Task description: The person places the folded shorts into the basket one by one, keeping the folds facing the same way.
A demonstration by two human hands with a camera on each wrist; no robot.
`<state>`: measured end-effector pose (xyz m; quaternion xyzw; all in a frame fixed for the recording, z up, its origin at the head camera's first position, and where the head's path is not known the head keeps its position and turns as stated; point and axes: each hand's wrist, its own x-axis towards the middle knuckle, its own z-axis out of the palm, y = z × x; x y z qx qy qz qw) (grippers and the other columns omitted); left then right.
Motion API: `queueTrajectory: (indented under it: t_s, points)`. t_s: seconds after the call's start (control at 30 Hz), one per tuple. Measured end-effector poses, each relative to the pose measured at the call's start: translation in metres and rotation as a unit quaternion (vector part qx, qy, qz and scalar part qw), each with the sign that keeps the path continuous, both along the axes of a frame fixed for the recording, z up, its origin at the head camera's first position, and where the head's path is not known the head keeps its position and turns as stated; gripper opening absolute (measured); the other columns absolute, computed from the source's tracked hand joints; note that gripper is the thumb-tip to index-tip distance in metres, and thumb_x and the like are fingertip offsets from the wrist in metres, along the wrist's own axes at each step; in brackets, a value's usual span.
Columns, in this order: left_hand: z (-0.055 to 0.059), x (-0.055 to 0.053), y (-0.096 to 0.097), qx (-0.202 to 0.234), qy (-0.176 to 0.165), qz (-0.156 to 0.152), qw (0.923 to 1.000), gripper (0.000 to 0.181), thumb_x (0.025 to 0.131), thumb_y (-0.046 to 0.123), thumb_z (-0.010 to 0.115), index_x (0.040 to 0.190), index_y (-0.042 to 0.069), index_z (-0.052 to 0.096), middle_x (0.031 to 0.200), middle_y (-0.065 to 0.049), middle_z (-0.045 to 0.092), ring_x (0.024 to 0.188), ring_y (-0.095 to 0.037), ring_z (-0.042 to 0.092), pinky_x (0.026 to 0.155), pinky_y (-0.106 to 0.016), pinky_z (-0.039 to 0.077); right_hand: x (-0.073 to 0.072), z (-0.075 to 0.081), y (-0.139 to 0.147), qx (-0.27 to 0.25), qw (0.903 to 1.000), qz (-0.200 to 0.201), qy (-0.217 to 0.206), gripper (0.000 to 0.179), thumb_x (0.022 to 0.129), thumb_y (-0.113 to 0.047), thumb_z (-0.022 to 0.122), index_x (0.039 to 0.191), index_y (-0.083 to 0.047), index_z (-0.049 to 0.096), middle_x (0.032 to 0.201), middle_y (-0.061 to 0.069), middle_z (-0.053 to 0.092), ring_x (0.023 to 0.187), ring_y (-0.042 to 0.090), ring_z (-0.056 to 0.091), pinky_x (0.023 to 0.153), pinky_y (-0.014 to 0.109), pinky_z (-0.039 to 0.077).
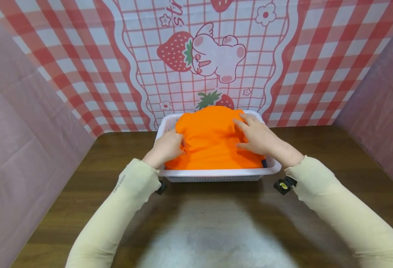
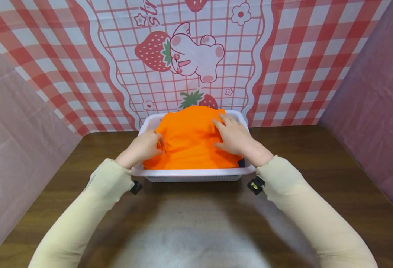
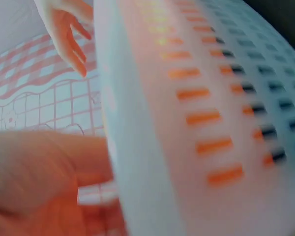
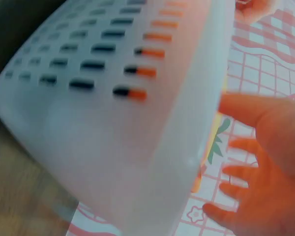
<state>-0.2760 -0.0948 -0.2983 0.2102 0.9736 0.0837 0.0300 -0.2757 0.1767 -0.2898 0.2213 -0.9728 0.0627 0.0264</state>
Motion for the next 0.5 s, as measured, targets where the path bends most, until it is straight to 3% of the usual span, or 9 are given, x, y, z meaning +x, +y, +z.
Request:
queueTrajectory:
  t_s: [0.1, 0.17, 0.37, 0.5]
  points:
    - [-0.003, 0.000, -0.002, -0.016, -0.036, -0.062, 0.9973, 0.018, 0.080, 0.014, 0.065, 0.096, 0.006, 0.061, 0.091, -0.006, 0.060, 0.084, -0.021, 0.051, 0.079, -0.032, 0.045, -0.002, 0.000, 0.002, 0.041, 0.9975, 0.046, -0.034, 0.087, 0.076, -0.036, 0.071, 0.143, -0.006, 0.025, 0.148, 0.024, 0.014, 0.133, 0.044, 0.012, 0.104, 0.060, 0.017]
    - [-0.006, 0.001, -0.003, -0.025, -0.068, -0.076, 0.9944, 0.029, 0.081, 0.016, 0.065, 0.106, 0.005, 0.056, 0.098, -0.007, 0.059, 0.087, -0.021, 0.051, 0.082, -0.033, 0.044, -0.003, -0.003, 0.005, 0.057, 0.9944, 0.053, -0.071, 0.093, 0.075, -0.042, 0.070, 0.144, -0.006, 0.020, 0.148, 0.026, 0.009, 0.133, 0.047, 0.008, 0.105, 0.059, 0.015]
    - [-0.007, 0.002, -0.002, -0.083, -0.128, -0.054, 0.9869, 0.061, 0.083, 0.027, 0.064, 0.131, 0.001, 0.036, 0.128, -0.015, 0.047, 0.104, -0.025, 0.046, 0.097, -0.036, 0.037, -0.008, -0.010, 0.012, 0.026, 0.9786, 0.012, -0.204, 0.105, 0.076, -0.052, 0.064, 0.145, -0.003, 0.002, 0.147, 0.029, -0.005, 0.132, 0.048, 0.012, 0.106, 0.056, 0.016]
    - [-0.002, 0.001, -0.001, -0.102, -0.162, -0.053, 0.9800, 0.063, 0.085, 0.029, 0.062, 0.134, 0.002, 0.034, 0.133, -0.014, 0.043, 0.110, -0.024, 0.044, 0.103, -0.036, 0.032, -0.010, -0.011, 0.014, 0.023, 0.9709, 0.000, -0.238, 0.108, 0.076, -0.057, 0.061, 0.145, -0.003, -0.001, 0.148, 0.028, -0.006, 0.132, 0.047, 0.012, 0.106, 0.057, 0.016]
